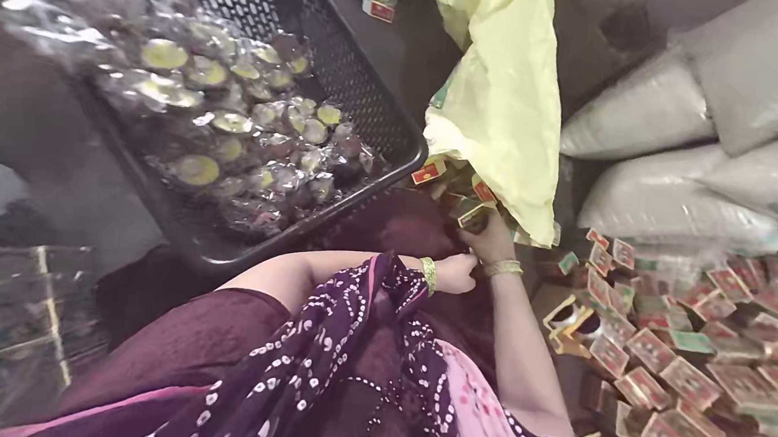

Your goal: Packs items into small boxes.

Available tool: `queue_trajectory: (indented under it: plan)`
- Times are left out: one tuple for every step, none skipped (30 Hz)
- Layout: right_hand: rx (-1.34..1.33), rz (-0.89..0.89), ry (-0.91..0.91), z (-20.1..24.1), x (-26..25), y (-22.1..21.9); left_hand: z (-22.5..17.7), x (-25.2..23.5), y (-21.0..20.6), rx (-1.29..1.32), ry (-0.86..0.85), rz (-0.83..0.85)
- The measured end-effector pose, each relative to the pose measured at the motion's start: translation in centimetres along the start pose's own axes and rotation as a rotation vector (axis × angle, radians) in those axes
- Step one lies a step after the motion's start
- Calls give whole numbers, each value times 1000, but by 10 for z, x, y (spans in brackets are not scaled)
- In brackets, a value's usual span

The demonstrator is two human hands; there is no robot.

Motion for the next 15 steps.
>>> queue_trajectory:
  plan:
    - [-11, -42, 18, 3, 5, 8, 0, 1, 2, 37, 32, 0]
    - [-33, -85, 49, 6, 13, 21, 0, 2, 4, 102, 61, -11]
    - [-54, -90, 88, 6, 23, 36, 2, 3, 5, 217, 95, -21]
    - [-54, -82, 146, 6, 36, 52, 2, 4, 7, 399, 131, -31]
    - [-48, -62, 229, 7, 51, 69, 2, 7, 9, 620, 170, -24]
    - [-37, -39, 328, 7, 66, 85, 1, 8, 12, 826, 203, -8]
    - [-1, 0, 409, 5, 81, 97, 1, 9, 14, 1009, 220, 40]
    - [48, 52, 473, 4, 95, 107, -1, 11, 17, 1143, 211, 101]
    - [100, 112, 527, 2, 106, 113, -6, 16, 22, 1214, 182, 169]
    - [129, 181, 564, 2, 114, 116, -10, 21, 25, 1223, 146, 228]
    - [115, 262, 557, 6, 120, 117, -13, 26, 26, 1186, 99, 258]
    - [77, 330, 531, 12, 124, 117, -17, 33, 27, 1115, 44, 267]
    - [25, 375, 495, 17, 127, 116, -19, 38, 27, 1030, -22, 263]
    - [-32, 390, 475, 22, 129, 115, -19, 39, 26, 962, -81, 246]
    - [-90, 387, 475, 26, 129, 115, -18, 40, 24, 942, -109, 239]
Point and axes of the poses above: each hand's wrist, its own x-axis away from the middle knuckle, its own y-axis out of the back of the hand, z = x × y, the point moved 2 cm from there along -x, towards the middle knuckle, and after that the axes turned 12 degrees about y, right-handed, at the moved point
